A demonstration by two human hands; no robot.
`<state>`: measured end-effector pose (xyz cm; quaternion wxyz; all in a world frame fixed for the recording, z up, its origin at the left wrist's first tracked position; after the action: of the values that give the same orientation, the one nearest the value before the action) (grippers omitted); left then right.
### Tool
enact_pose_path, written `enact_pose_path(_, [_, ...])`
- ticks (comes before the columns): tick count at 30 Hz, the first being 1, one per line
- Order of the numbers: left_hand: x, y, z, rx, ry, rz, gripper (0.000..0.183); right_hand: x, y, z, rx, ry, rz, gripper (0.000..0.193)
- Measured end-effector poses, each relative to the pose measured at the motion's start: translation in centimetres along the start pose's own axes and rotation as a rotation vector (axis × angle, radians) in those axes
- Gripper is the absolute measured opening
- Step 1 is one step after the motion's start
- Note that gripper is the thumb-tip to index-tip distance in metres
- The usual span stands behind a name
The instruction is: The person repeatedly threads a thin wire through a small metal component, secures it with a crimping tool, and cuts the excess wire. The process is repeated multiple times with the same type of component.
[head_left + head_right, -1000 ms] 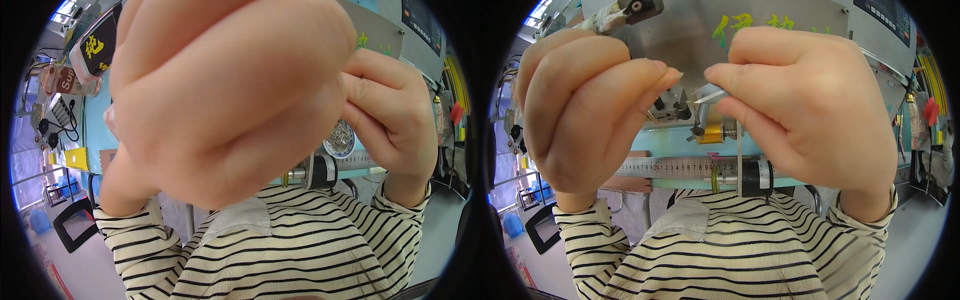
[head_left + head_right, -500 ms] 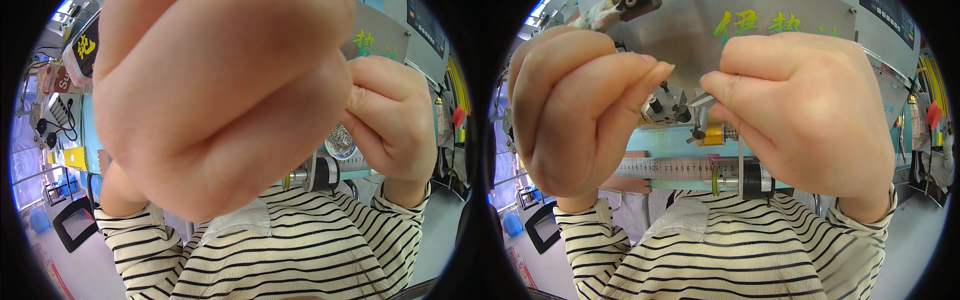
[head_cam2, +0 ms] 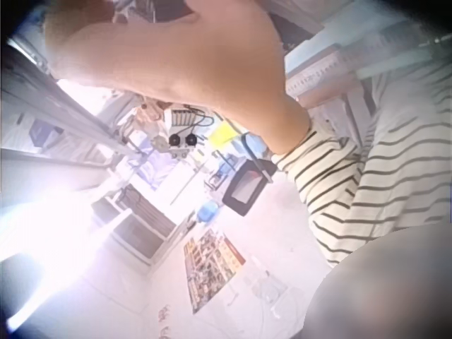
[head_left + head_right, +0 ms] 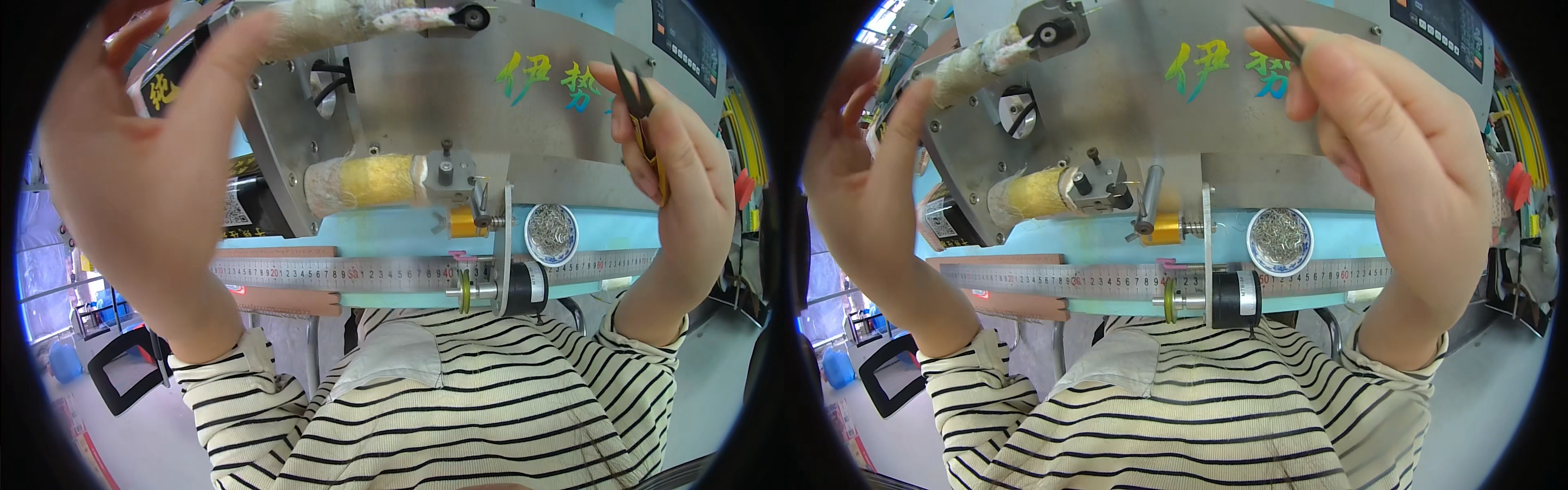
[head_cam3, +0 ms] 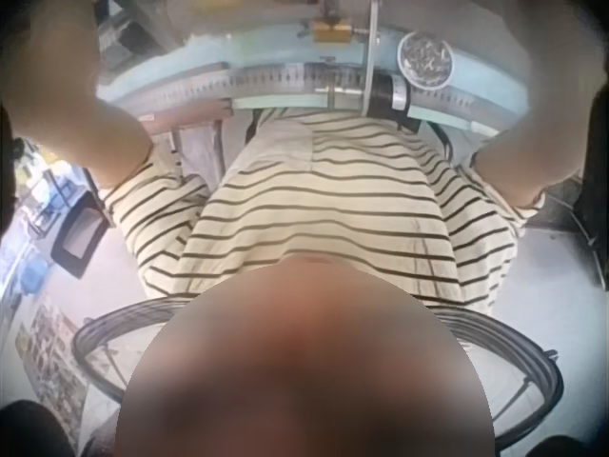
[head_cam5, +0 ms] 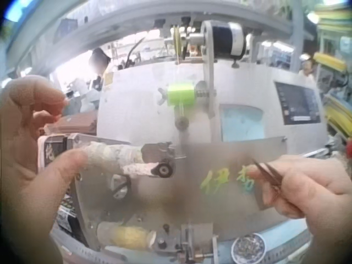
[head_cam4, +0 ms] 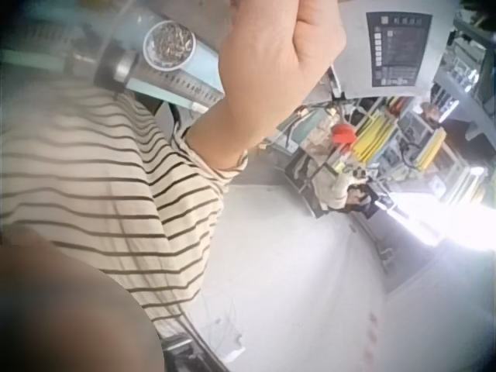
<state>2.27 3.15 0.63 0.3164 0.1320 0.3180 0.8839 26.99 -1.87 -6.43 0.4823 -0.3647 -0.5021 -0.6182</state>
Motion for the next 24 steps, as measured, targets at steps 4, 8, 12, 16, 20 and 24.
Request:
enact_pose_path(4, [-1.9,-1.9,-1.6,0.159,-0.096,0.223,0.043,-0.6,-1.0,0.4,-0.035,-0.105,0.29,0.051])
enact_pose_path(8, [-1.8,-1.7,0.6,0.219,-0.106,0.004,0.036,-0.6,-2.9,1.1,0.034,-0.191,0.44,0.052])
enact_pose_path(12, [-2.5,-2.7,2.6,0.547,-0.186,-0.11,0.017,-0.9,-4.0,1.8,0.086,-0.284,0.381,0.044])
enact_pose_path(16, [-5.7,-3.1,1.1,0.294,-0.32,0.244,0.029,-1.0,-4.2,2.0,0.026,-0.287,0.476,0.044])
enact_pose_path(20, [-6.5,-3.9,-0.7,0.09,-0.282,0.389,0.023,-1.1,-4.3,2.0,0.006,-0.294,0.525,0.044])
enact_pose_path(24, [-6.3,-2.6,-0.9,0.08,-0.268,0.216,0.018,-1.1,-4.4,2.3,0.001,-0.303,0.461,0.043])
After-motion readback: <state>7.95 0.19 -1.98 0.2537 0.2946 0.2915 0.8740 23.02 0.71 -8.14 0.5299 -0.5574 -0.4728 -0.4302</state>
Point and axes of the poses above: each hand's wrist, its own z-axis towards the middle knuckle, its own y-axis out of the back of the hand, x = y × z, the point moved 7 cm from there along z, towards the middle knuckle, and after that the axes turned 11 degrees about z, right-handed, at the moved point
